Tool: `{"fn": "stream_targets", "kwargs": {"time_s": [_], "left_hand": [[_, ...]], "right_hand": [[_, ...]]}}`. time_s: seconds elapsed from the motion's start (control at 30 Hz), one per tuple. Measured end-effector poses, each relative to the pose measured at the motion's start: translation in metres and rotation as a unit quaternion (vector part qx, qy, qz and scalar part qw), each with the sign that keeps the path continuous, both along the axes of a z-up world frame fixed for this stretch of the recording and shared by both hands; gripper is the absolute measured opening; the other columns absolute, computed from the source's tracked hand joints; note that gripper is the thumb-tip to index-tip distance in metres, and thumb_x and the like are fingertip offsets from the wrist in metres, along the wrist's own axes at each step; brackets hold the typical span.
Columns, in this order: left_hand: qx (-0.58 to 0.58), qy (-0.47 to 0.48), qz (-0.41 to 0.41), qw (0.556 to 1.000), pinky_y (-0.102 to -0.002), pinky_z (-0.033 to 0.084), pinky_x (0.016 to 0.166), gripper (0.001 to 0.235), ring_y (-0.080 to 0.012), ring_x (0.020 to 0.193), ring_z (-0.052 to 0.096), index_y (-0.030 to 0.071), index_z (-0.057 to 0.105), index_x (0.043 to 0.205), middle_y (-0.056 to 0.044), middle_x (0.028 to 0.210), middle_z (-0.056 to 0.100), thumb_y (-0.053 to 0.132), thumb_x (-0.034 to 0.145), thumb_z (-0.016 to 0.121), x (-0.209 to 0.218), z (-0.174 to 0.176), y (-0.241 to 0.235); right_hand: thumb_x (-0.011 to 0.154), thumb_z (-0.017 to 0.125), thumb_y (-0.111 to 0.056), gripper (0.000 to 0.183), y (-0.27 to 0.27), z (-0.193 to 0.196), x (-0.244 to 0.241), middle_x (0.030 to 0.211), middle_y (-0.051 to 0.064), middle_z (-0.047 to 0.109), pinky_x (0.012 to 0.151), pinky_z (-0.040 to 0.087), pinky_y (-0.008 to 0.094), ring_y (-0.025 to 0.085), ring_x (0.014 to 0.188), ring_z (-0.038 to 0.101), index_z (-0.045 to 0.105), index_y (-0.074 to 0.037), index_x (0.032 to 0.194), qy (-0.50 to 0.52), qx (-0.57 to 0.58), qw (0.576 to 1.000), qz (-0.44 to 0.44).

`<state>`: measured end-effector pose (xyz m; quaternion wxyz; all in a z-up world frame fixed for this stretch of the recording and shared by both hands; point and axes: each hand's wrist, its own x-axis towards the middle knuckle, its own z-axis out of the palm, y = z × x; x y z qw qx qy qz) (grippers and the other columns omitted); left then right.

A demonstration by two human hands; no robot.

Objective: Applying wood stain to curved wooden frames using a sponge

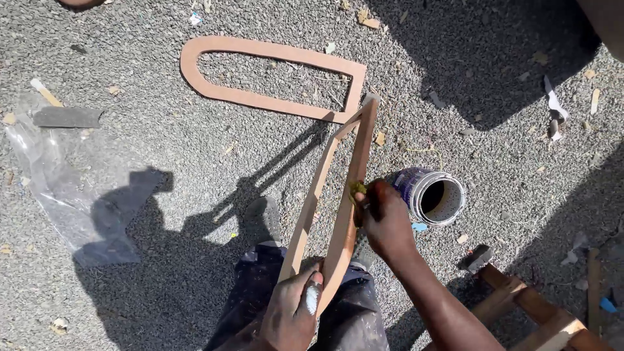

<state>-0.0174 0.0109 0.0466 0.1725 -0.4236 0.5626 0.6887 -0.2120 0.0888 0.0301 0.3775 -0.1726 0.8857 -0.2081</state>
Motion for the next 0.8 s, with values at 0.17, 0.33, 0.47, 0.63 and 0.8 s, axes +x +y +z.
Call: {"fn": "stream_targets", "kwargs": {"time_s": [0.17,0.33,0.47,0.63,0.8], "left_hand": [[-0.009,0.044,-0.035,0.998,-0.033,0.052,0.06,0.038,-0.0134,0.065,0.067,0.007,0.073,0.117,-0.007,0.081,0.077,0.022,0.1,0.043,0.002,0.004,-0.006],[-0.052,0.031,-0.064,0.996,-0.035,0.057,0.063,0.034,-0.0199,0.069,0.074,0.004,0.07,0.119,-0.012,0.089,0.079,0.014,0.097,0.045,-0.004,-0.003,0.002],[-0.141,0.125,-0.081,0.979,-0.036,0.058,0.054,0.031,-0.0204,0.06,0.074,0.001,0.071,0.117,-0.008,0.085,0.08,0.014,0.093,0.055,-0.011,0.008,0.009],[-0.11,0.071,-0.081,0.988,-0.031,0.055,0.05,0.031,-0.0148,0.059,0.072,0.001,0.072,0.117,-0.01,0.082,0.079,0.01,0.095,0.052,-0.019,0.005,0.005],[-0.115,0.052,-0.117,0.985,-0.036,0.053,0.052,0.02,-0.0146,0.057,0.07,0.012,0.075,0.099,-0.003,0.08,0.081,0.012,0.092,0.057,-0.025,0.008,0.012]], "right_hand": [[0.101,0.057,-0.01,0.006,0.0,0.01,-0.003,0.069,0.003,0.066,0.047,0.052,0.032,0.012,0.054,0.063,0.061,-0.007,0.102,-0.068,-0.006,0.996,-0.054],[0.09,0.069,-0.015,0.014,0.024,0.044,0.043,0.09,0.005,0.07,0.064,0.054,0.036,0.019,0.074,0.066,0.065,-0.006,0.1,0.006,-0.088,0.993,0.077],[0.104,0.057,-0.015,0.018,0.01,-0.017,-0.038,0.072,0.01,0.065,0.054,0.054,0.04,0.02,0.055,0.062,0.059,-0.002,0.092,0.037,0.022,0.998,-0.044],[0.098,0.061,-0.013,0.006,0.023,0.027,0.003,0.08,0.004,0.066,0.055,0.051,0.034,0.015,0.062,0.061,0.061,-0.007,0.1,-0.054,-0.025,0.996,-0.068],[0.08,0.069,-0.001,0.018,0.058,0.048,0.064,0.093,0.006,0.066,0.062,0.056,0.035,0.021,0.069,0.067,0.06,-0.005,0.095,-0.007,-0.146,0.989,0.037]]}}
